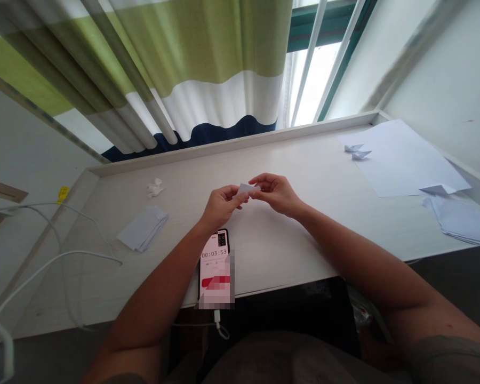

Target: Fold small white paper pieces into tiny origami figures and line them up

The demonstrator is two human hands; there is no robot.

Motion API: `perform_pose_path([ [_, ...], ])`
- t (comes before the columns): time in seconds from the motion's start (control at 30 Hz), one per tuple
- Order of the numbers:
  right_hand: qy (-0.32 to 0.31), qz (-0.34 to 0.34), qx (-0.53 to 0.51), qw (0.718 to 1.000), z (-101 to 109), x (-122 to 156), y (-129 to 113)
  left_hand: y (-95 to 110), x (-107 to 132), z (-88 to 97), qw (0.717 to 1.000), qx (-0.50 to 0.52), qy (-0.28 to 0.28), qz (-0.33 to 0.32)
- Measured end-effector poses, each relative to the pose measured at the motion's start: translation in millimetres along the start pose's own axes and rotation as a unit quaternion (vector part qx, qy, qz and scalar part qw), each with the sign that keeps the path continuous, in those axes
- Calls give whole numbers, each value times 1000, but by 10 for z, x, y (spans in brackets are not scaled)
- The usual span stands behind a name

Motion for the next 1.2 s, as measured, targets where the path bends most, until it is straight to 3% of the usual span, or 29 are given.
perform_pose_path([
  [0.27,4,0,6,1000,6,7,-26,49,-3,17,1000,-16,-8,-9],
  [0.5,49,21,37,998,86,-11,11,-28,-17,32,1000,1,-15,12],
  [0.83,94,131,147,976,68,87,-231,11,18,-56,999,30,-18,2],
  [1.2,87,158,205,962,98,75,-236,8,8,-30,999,22,20,-28],
])
Point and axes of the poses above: each hand's wrist, its own x-axis away from the middle knuckle, its own z-axis out of the back of the hand, y = z × x, the point moved 7 cm from there along -x, towards the middle knuckle, and after that the axes turned 1 degree about y, right-handed, at the moved point
